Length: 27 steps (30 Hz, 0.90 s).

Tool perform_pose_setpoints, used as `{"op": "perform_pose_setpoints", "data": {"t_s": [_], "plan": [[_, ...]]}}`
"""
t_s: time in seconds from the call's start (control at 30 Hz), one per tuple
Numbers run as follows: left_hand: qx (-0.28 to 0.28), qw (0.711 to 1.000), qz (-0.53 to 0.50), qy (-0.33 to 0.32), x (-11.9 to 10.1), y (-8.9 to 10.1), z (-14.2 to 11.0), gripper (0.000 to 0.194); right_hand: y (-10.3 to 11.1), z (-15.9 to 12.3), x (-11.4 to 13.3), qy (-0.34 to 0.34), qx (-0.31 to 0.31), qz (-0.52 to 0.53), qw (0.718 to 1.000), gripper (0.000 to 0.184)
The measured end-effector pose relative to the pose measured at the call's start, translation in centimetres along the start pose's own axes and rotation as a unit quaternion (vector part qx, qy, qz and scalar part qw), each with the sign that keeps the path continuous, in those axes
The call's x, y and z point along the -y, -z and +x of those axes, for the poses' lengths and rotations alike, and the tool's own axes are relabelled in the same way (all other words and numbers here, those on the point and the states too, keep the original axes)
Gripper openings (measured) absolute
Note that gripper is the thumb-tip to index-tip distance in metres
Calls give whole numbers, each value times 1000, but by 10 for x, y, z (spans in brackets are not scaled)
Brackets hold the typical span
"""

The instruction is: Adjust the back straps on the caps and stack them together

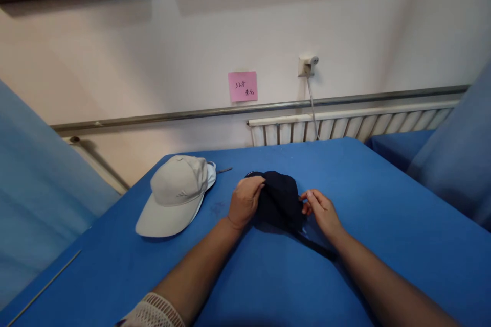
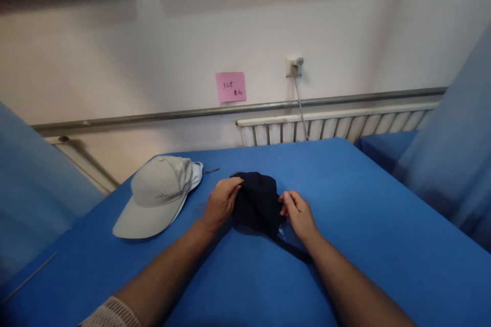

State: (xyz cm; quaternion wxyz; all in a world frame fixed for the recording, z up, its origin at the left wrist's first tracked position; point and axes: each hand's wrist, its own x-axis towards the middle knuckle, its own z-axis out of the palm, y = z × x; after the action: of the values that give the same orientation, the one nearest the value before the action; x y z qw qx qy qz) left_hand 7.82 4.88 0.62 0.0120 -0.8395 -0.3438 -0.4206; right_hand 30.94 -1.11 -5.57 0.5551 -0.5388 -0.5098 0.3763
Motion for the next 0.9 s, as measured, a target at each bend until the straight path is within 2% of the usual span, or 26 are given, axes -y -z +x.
{"op": "perform_pose_setpoints", "data": {"t_s": [0.1, 0.17, 0.27, 0.33, 0.4, 0.5, 0.57, 0.7, 0.77, 0.9], "plan": [[-16, 997, 39, -69, 13, -5, 27, 24, 1, -4, 7, 55, -22, 20, 998, 43], [-5, 996, 64, -58, 22, -9, 33, 23, 2, -4, 8, 75, -31, 10, 997, 42], [7, 997, 73, 40, 30, -17, 20, 29, 2, -2, 6, 77, -25, -15, 997, 41], [-3, 992, 57, 110, 29, -18, 0, 31, 2, 0, 5, 76, -29, -23, 996, 40], [-4, 988, 26, 150, 22, -16, -24, 28, 3, 0, 5, 83, -37, -31, 995, 39], [44, 986, -31, 159, 9, -8, -51, 21, 2, -5, 11, 116, -12, -75, 990, 35], [93, 984, -59, 137, 1, -6, -60, 23, 0, -12, 17, 151, 56, -117, 980, 32], [170, 979, -85, 73, -7, -11, -63, 38, -8, -20, 22, 196, 211, -201, 936, 27], [193, 976, -77, 73, -7, -17, -63, 44, -10, -19, 18, 182, 220, -239, 928, 29], [237, 966, -57, 88, -7, -23, -65, 54, -6, -10, 3, 144, 162, -304, 928, 31]]}}
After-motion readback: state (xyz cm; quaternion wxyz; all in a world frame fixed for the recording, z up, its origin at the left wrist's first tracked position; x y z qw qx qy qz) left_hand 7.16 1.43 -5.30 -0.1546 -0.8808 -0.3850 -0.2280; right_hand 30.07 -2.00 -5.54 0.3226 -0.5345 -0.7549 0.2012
